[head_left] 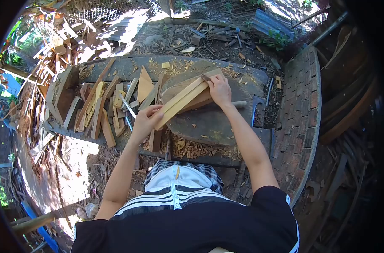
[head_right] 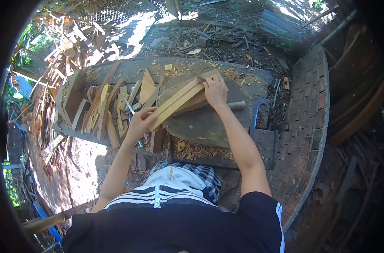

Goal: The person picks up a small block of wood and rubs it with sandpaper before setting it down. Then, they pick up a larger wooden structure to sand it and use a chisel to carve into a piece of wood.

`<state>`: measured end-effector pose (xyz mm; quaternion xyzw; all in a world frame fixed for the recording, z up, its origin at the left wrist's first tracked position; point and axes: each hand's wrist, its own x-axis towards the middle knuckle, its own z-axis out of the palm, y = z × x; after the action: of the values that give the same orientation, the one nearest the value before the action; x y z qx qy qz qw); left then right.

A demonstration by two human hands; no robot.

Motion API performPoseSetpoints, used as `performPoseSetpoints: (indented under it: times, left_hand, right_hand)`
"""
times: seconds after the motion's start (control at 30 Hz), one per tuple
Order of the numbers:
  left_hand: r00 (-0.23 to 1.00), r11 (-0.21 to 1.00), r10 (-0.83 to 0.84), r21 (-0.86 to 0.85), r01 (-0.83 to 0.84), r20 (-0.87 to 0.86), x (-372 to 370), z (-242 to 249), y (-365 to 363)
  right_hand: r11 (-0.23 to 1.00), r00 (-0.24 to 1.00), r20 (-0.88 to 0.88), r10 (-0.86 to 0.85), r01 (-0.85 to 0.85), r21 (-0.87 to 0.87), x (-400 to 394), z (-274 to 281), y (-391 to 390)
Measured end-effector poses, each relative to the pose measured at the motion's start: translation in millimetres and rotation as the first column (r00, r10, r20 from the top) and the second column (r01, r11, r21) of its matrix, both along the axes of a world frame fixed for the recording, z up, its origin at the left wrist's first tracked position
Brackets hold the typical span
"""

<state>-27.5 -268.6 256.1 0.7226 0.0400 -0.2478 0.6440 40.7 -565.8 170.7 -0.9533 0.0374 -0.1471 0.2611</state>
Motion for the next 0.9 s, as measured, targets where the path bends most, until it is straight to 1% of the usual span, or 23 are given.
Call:
performPoseSetpoints:
  times: [0.03,0.07,0.1,0.13,0.17,0.23,0.27,0.3,0.33,0.37,0.4,0.43,0.47,0.5,0.57,0.6,0.63,0.7,0.73,0.77,0.83,0.87,0.9]
  left_hand:
    - [0.975,0.928,-0.177,0.352,0.119,0.137,-0.7,1.9,2.4]
    - [0.913,0.845,-0.299,0.522,0.117,0.279,-5.5,-0.1,0.5]
    - [0.916,0.845,-0.293,0.523,0.115,0.272,-12.8,-2.3,-3.3]
    - [0.814,0.678,-0.441,0.734,0.027,0.378,-18.6,-4.8,-9.2]
    - [0.678,0.480,-0.600,0.869,-0.121,0.425,-18.7,-7.5,-13.0]
    - [0.690,0.500,-0.578,0.857,-0.123,0.436,-8.6,-26.1,-3.9]
    - [0.695,0.711,-0.481,0.701,-0.048,0.535,-0.6,-41.3,4.0]
    - [0.717,0.871,-0.357,0.491,0.024,0.599,3.4,-50.2,7.3]
    - [0.970,0.951,-0.225,0.196,0.240,-0.097,2.7,2.3,-1.6]
    - [0.972,0.954,-0.211,0.195,0.229,-0.106,1.3,9.6,-4.7]
    - [0.951,0.977,-0.212,-0.079,0.198,-0.225,-0.6,13.7,-5.3]
    - [0.913,0.932,-0.242,-0.340,0.124,-0.329,-1.3,15.2,-6.8]
    - [0.914,0.875,-0.189,-0.484,-0.010,-0.359,-1.2,7.2,-10.8]
    - [0.913,0.876,-0.193,-0.482,-0.005,-0.359,0.4,-12.1,-8.3]
    - [0.829,0.904,-0.210,-0.426,-0.038,-0.519,2.3,-57.2,-3.3]
    - [0.844,0.926,-0.157,-0.374,-0.056,-0.513,0.3,-63.7,-2.7]
    - [0.846,0.928,-0.161,-0.370,-0.045,-0.508,6.9,-46.9,-5.6]
    - [0.964,0.867,-0.166,-0.497,0.043,-0.206,2.6,-13.7,-11.1]
    - [0.975,0.842,-0.186,-0.532,0.094,-0.121,-0.5,-3.6,-18.8]
    - [0.975,0.839,-0.185,-0.537,0.092,-0.122,-2.9,-9.3,-23.4]
    - [0.904,0.893,-0.307,-0.418,0.166,-0.298,-7.3,-34.2,-23.7]
    - [0.896,0.950,-0.243,-0.279,0.141,-0.372,-11.2,-59.3,-23.8]
    - [0.894,0.942,-0.205,-0.327,0.071,-0.399,-17.5,-58.8,-26.4]
  right_hand:
    - [1.000,1.000,0.003,-0.001,0.001,-0.007,1.8,0.9,-1.5]
    - [1.000,1.000,-0.005,-0.017,0.017,0.003,0.6,-0.3,-0.4]
    - [0.999,0.999,-0.016,-0.032,0.032,0.019,-1.8,-3.5,2.7]
    - [0.999,0.999,-0.019,-0.028,0.028,0.021,-2.9,-6.4,4.2]
    - [0.999,0.999,-0.024,-0.020,0.022,0.049,-0.3,-6.1,1.6]
    - [0.997,1.000,-0.023,-0.020,0.022,0.071,7.2,-0.8,-11.8]
    - [0.963,0.999,-0.038,-0.025,0.034,0.266,11.0,3.3,-21.2]
    - [0.893,0.998,-0.059,-0.020,0.044,0.449,12.1,6.8,-28.5]
    - [0.969,0.988,0.140,-0.071,0.035,0.244,12.3,10.4,-32.5]
    - [0.969,0.990,0.132,-0.057,0.023,0.245,9.2,25.6,-32.6]
    - [0.962,0.983,0.182,-0.032,-0.019,0.271,3.8,48.5,-30.7]
    - [0.953,0.971,0.237,-0.014,-0.059,0.297,0.4,61.6,-27.7]
    - [0.958,0.965,0.261,-0.003,-0.072,0.277,-1.6,62.2,-25.4]
    - [0.958,0.965,0.262,-0.009,-0.066,0.279,-3.9,55.6,-23.5]
    - [0.957,0.938,0.340,-0.075,-0.028,0.290,-7.4,34.3,-19.1]
    - [0.947,0.954,0.289,-0.077,-0.020,0.320,-12.0,30.5,-19.5]
    - [0.945,0.951,0.296,-0.087,-0.015,0.325,-10.8,37.6,-18.0]
    - [0.943,0.954,0.284,-0.093,-0.007,0.332,-28.3,40.5,-15.2]
    - [0.933,0.953,0.286,-0.097,-0.013,0.360,-29.2,37.8,-16.5]
    - [0.935,0.954,0.284,-0.094,-0.014,0.354,-31.5,38.1,-18.6]
    - [0.910,0.948,0.278,-0.155,0.027,0.414,-32.8,43.0,-13.7]
    - [0.916,0.957,0.250,-0.149,0.038,0.399,-33.0,41.7,-16.3]
    - [0.915,0.956,0.254,-0.149,0.036,0.402,-32.4,45.0,-16.4]
